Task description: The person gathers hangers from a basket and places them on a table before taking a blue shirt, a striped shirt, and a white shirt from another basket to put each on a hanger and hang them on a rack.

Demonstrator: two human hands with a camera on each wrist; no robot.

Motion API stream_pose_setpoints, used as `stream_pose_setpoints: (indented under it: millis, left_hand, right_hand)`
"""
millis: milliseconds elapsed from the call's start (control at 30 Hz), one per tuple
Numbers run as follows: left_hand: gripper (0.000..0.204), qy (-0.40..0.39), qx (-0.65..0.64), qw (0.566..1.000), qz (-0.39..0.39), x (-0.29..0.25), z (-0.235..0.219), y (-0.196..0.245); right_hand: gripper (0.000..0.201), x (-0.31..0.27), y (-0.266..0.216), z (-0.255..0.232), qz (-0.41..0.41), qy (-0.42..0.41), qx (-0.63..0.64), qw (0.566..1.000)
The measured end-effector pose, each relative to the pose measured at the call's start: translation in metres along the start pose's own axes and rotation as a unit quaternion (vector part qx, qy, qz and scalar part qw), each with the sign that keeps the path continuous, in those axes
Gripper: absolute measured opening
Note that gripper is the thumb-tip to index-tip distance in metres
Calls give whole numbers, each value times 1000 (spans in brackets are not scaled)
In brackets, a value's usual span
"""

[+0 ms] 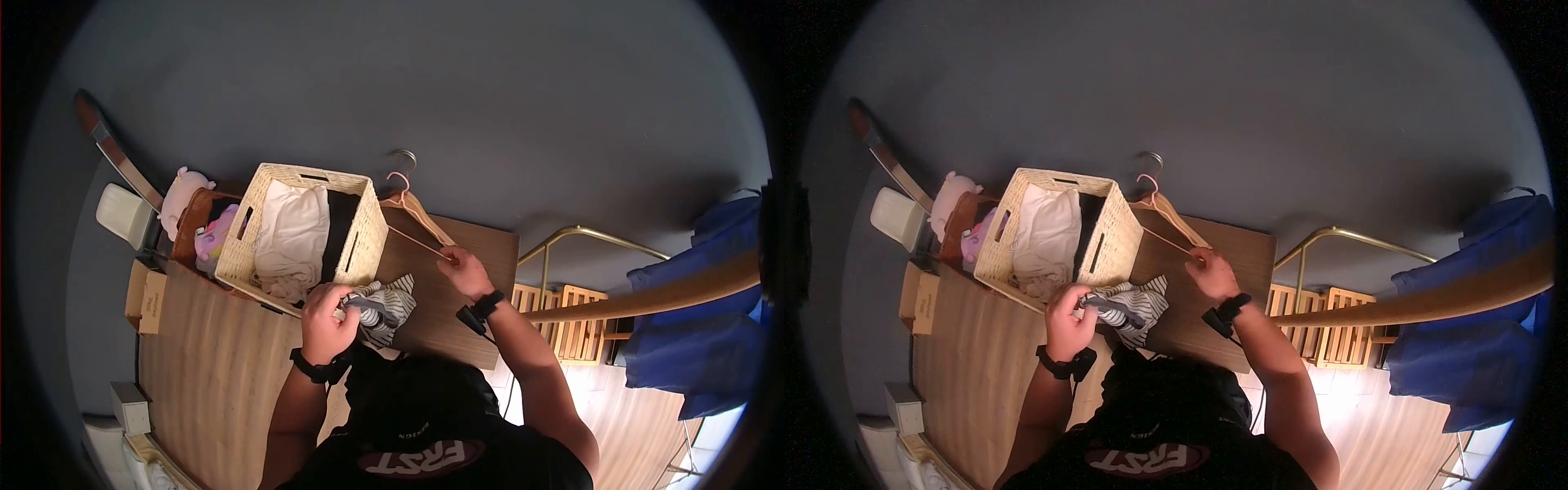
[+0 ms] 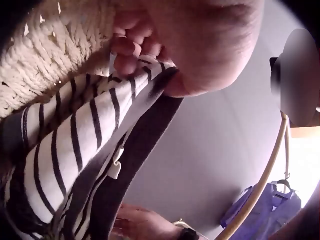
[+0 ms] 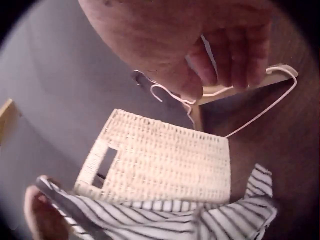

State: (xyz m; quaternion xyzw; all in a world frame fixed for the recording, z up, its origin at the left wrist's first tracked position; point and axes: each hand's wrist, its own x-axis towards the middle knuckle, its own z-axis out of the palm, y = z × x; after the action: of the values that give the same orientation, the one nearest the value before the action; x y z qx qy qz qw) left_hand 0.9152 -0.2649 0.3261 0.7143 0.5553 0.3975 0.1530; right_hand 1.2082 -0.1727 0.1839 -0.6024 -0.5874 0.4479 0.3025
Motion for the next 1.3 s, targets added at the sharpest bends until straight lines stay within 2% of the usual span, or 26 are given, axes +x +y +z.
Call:
stream_pose_setpoints:
  millis: [67, 167, 267, 367, 467, 567, 667, 767, 867, 967, 1000, 1100, 1133, 1233, 1300]
  left_hand:
    - [19, -19, -17, 999, -39, -2, -3, 1]
    - [20, -24, -10, 1000, -3, -1, -3, 0]
    - [22, -22, -8, 1000, 20, -1, -4, -3]
    - [21, -20, -18, 999, 39, 2, -4, -3]
    - [21, -17, -7, 999, 49, 3, -5, 0]
    - [22, -27, 2, 998, 48, 4, -5, 0]
    - [21, -18, -15, 999, 39, 2, -4, -4]
    - [21, -6, -16, 999, 50, 4, -6, -1]
    - [21, -10, -25, 999, 45, 4, -8, 1]
    - [23, -10, -36, 999, 36, 4, -9, 0]
    - [24, -5, -44, 999, 26, 3, -9, 1]
    - [25, 1, -63, 998, 22, -1, -6, -6]
    - [24, 1, -59, 998, 28, -2, -6, -7]
    - [20, -3, -46, 998, 45, 1, -7, -5]
    - [19, -6, -34, 998, 61, 1, -7, -5]
  right_hand:
    - [45, 11, -6, 2, -9, 8, -104, 995]
    - [50, 30, 11, 22, -60, 80, -149, 984]
    - [50, 44, 20, 33, -68, 108, -169, 977]
    - [47, 53, 17, 36, -38, 78, -182, 980]
    - [45, 61, 24, 44, -52, 103, -193, 974]
    - [44, 59, 12, 43, -8, 131, -178, 975]
    - [37, 67, 11, 44, 26, 102, -246, 964]
    - [25, 75, 16, 45, 27, 66, -277, 958]
    - [20, 70, 6, 47, -37, 94, -298, 949]
    - [17, 58, -12, 44, -82, 103, -223, 966]
    - [14, 57, -4, 48, -152, 167, -194, 955]
    - [15, 34, -16, 37, -128, 171, -100, 972]
    - [16, 24, -21, 29, -128, 173, -104, 971]
    - [16, -3, -15, 16, -53, 167, -34, 984]
    - [17, -20, 1, 6, -65, 175, -11, 982]
